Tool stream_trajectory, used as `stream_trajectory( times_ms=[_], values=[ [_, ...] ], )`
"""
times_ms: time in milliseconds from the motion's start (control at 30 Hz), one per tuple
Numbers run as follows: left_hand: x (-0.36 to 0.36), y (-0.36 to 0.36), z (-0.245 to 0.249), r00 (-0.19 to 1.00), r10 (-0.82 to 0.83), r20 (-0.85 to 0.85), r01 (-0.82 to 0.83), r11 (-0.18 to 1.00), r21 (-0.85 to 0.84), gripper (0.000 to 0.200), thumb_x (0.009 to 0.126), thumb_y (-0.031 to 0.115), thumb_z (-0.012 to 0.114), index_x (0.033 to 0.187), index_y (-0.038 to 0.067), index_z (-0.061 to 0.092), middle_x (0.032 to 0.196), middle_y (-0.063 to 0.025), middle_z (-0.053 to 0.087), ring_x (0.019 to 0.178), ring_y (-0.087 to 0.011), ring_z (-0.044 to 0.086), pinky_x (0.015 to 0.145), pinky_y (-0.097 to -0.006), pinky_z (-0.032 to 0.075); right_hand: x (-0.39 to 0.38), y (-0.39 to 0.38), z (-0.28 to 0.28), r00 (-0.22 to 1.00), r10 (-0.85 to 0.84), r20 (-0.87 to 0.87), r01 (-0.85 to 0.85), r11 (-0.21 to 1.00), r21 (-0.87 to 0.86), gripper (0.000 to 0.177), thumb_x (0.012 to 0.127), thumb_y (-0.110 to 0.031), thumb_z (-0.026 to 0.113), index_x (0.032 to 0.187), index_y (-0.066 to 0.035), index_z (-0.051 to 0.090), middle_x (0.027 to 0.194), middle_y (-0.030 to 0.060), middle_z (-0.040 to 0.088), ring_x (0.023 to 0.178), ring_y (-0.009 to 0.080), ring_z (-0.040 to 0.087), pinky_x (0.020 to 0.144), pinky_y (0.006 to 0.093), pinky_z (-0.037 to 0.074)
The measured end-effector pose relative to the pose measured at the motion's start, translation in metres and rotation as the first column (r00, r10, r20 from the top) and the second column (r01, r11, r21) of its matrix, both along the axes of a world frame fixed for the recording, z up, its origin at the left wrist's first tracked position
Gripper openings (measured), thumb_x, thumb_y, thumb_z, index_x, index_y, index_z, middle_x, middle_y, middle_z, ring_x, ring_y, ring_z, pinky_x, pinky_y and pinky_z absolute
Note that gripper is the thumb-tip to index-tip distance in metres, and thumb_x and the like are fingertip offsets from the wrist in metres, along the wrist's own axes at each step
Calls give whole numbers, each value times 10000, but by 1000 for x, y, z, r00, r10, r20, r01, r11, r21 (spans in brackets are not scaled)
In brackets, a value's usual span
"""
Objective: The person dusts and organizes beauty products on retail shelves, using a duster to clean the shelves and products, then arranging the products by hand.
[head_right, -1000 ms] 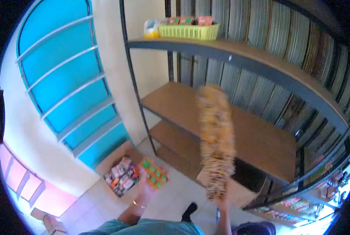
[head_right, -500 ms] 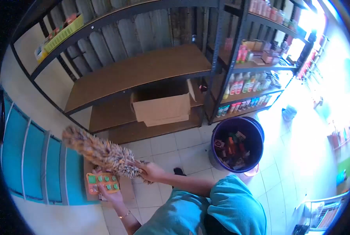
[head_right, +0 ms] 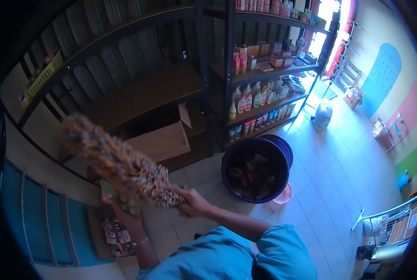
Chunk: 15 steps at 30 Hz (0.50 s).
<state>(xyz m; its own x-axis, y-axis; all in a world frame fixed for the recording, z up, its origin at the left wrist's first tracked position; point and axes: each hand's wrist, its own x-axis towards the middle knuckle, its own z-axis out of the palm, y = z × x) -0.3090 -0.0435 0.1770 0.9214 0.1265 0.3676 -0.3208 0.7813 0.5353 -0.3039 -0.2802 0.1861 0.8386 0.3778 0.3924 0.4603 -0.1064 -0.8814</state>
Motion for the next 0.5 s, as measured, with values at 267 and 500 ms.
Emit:
stream_trajectory(
  times_ms=[267, 500],
  values=[
    [17, -76, 11, 990, 104, -96, -118, 982, -149, 392, 864, 336, 457, 1187, 117, 414, 1118, -47, 500, 1007, -195, 492, 831, -372, 432, -19, -65, -22, 959, -156, -236, 164, 986, 13, 608, 677, 33, 441, 1249, -171, 414, 741, 186, 595, 630, 266, 605, 642, 339, 468],
    [5, -75, -38, 990, -123, -72, 104, 969, -224, 389, 865, 340, 456, 1176, 108, 429, 1135, -68, 500, 1014, -196, 497, 843, -370, 430, -48, -102, -16, 985, -21, 172, 55, 979, -196, 702, 578, 20, 487, 1242, -199, 423, 1020, 190, 561, 798, 359, 566, 710, 375, 462]
  ],
)
